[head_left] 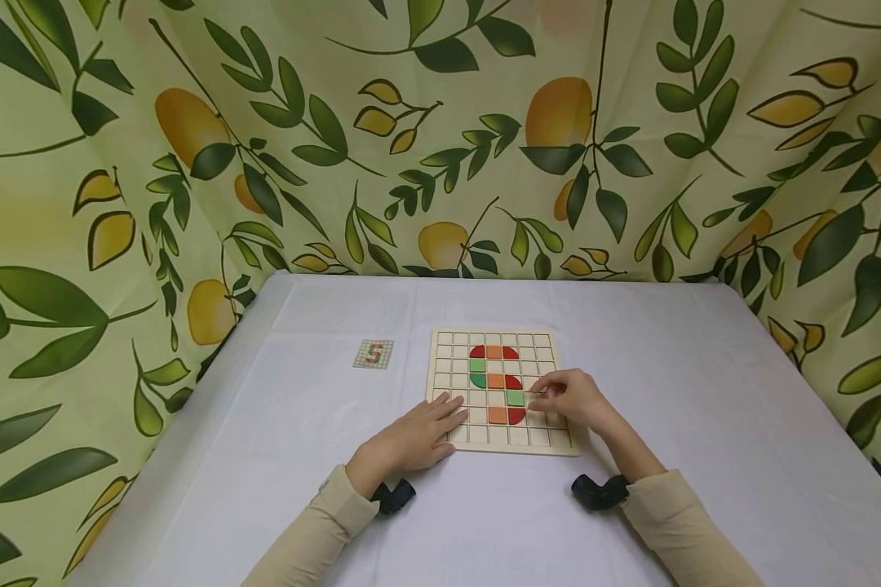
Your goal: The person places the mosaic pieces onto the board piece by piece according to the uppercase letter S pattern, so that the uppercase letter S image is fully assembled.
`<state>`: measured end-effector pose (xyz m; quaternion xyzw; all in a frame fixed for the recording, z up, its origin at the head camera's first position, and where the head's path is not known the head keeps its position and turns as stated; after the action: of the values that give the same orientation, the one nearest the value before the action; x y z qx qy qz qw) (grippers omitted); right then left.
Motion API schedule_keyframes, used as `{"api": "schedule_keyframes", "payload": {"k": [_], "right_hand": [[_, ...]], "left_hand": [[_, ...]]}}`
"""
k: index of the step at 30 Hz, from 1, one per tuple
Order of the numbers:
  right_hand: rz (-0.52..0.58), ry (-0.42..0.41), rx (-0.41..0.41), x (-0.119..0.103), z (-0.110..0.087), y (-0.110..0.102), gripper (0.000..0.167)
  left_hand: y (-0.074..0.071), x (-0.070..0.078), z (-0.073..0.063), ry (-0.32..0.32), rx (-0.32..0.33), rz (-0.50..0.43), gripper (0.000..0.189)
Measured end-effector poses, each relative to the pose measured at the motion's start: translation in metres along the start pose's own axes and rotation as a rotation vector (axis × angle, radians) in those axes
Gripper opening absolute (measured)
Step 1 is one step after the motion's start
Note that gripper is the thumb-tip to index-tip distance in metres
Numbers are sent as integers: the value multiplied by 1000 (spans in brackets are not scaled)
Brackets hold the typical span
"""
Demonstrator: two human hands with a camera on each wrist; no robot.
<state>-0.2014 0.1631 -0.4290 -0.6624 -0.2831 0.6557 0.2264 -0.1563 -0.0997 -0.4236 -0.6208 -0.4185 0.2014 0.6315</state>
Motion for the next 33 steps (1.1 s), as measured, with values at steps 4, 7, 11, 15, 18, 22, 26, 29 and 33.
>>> {"api": "schedule_keyframes", "payload": {"k": [4, 7, 11, 15, 18, 22, 26, 29, 33], "right_hand": [[6, -13, 13, 5, 2, -5, 23], [9, -20, 22, 8, 3, -9, 24], [17, -14, 26, 13, 5, -14, 25], [24, -11, 32, 16, 6, -19, 27], [19, -11, 39, 19, 8, -22, 27], [11, 17, 50, 25, 10, -28, 28], [17, 66, 60, 30, 11, -33, 29], [23, 101, 63, 34, 12, -35, 30], [21, 132, 63, 38, 12, -37, 33]], "left_hand": [[0, 0, 0, 0, 2, 3, 54], [0, 0, 0, 0, 3, 2, 54], [1, -1, 0, 0, 5, -1, 54], [1, -1, 0, 4, 7, -3, 54], [0, 0, 0, 8, 9, -7, 54], [0, 0, 0, 13, 9, -7, 54], [-1, 0, 0, 12, 6, -6, 54], [-1, 0, 0, 12, 7, -11, 54], [0, -1, 0, 15, 8, -10, 54]]}}
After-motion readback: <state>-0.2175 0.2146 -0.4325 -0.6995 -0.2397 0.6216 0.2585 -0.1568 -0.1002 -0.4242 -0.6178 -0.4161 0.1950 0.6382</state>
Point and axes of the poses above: each hand's wrist, its own z-axis towards the middle knuckle, its own y-axis out of the palm, x = y × z, the point moved 2 cm from there along z, towards the middle knuckle, and after that the axes turned 7 degrees about x, right-handed, at the moved point
